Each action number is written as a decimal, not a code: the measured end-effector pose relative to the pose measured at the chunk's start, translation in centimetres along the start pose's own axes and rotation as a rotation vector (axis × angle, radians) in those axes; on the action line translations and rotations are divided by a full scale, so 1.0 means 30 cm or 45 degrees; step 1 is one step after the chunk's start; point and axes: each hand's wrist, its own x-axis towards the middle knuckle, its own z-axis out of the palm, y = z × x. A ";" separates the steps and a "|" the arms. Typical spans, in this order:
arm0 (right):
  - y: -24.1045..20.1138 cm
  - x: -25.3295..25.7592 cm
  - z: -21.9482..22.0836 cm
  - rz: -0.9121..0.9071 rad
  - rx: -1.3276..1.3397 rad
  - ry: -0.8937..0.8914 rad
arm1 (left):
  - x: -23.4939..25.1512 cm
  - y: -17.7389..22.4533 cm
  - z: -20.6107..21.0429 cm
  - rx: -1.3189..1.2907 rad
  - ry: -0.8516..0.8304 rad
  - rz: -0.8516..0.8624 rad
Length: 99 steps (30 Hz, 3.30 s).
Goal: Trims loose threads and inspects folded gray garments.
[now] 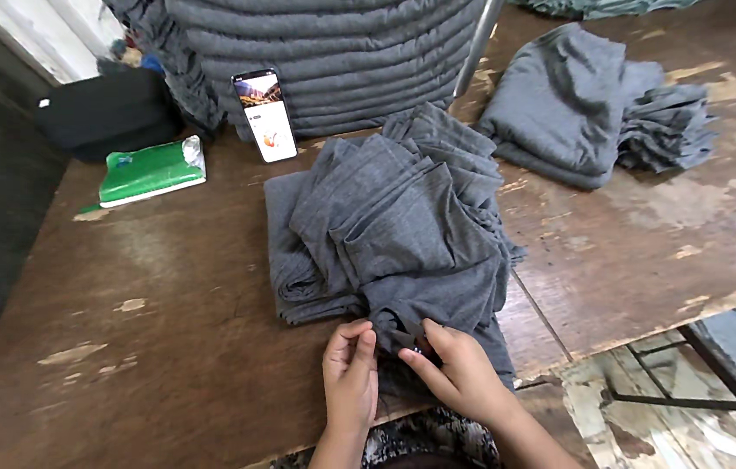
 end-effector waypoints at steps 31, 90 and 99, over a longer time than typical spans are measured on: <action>0.076 -0.049 -0.076 -0.118 -0.229 -0.122 | 0.033 0.117 -0.104 1.463 -0.534 0.479; 0.051 -0.027 -0.132 -0.066 0.053 0.307 | 0.069 0.066 0.055 1.271 -0.321 0.306; 0.018 0.113 -0.286 -0.245 0.740 0.618 | 0.132 0.128 0.112 0.457 -0.395 0.051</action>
